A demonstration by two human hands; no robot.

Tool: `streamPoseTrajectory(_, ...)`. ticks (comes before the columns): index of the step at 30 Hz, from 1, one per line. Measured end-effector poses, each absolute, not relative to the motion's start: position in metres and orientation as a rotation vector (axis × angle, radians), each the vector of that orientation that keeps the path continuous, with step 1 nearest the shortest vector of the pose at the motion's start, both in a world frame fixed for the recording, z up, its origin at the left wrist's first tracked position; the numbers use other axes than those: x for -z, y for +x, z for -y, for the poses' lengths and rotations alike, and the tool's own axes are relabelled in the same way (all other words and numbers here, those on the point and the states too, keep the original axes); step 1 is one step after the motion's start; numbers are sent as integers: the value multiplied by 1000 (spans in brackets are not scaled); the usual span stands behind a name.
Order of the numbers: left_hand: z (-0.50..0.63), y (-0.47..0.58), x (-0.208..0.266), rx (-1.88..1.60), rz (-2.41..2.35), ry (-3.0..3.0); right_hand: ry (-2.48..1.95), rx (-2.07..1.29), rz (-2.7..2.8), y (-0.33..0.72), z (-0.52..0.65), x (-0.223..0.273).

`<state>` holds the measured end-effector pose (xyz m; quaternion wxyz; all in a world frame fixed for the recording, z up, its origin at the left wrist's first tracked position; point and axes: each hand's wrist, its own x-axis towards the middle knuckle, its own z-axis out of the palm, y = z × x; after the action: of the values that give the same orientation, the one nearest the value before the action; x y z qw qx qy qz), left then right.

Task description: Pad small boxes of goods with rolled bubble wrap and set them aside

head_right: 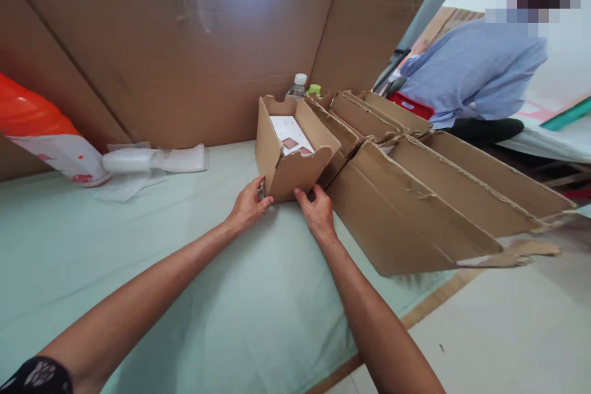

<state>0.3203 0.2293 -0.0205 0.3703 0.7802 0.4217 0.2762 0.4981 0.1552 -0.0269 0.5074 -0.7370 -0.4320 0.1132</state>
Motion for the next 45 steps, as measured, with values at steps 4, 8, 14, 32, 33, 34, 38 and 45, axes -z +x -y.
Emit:
streamPoseTrajectory(4, -235, 344, 22, -680, -1096, 2021, -1819, -222, 968, 512, -157, 37)
streamPoseTrajectory(8, -232, 360, 25, -658, -1102, 2030, -1823, -218, 919, 518, -151, 44)
streamPoseTrajectory(14, -227, 373, 28, -607, -1066, 2058, -1835, -242, 976, 512, -146, 49)
streamPoseTrajectory(32, -79, 104, 32, -561, -583, 2362, -1770, 397, 1998, 460, -149, 65)
streamPoseTrajectory(33, -84, 87, 27, -602, -685, 2311, -1690, 414, 2086, 442, -148, 68)
streamPoseTrajectory(34, -89, 71, 22, -657, -810, 2262, -1597, 425, 2164, 421, -146, 70)
streamPoseTrajectory(38, -115, 2, 6, -893, -1252, 2254, -1218, 430, 2352, 324, -139, 75)
streamPoseTrajectory(45, -205, -172, -80, -1361, -2138, 2092, -771, 77, 2562, 181, -152, 59)
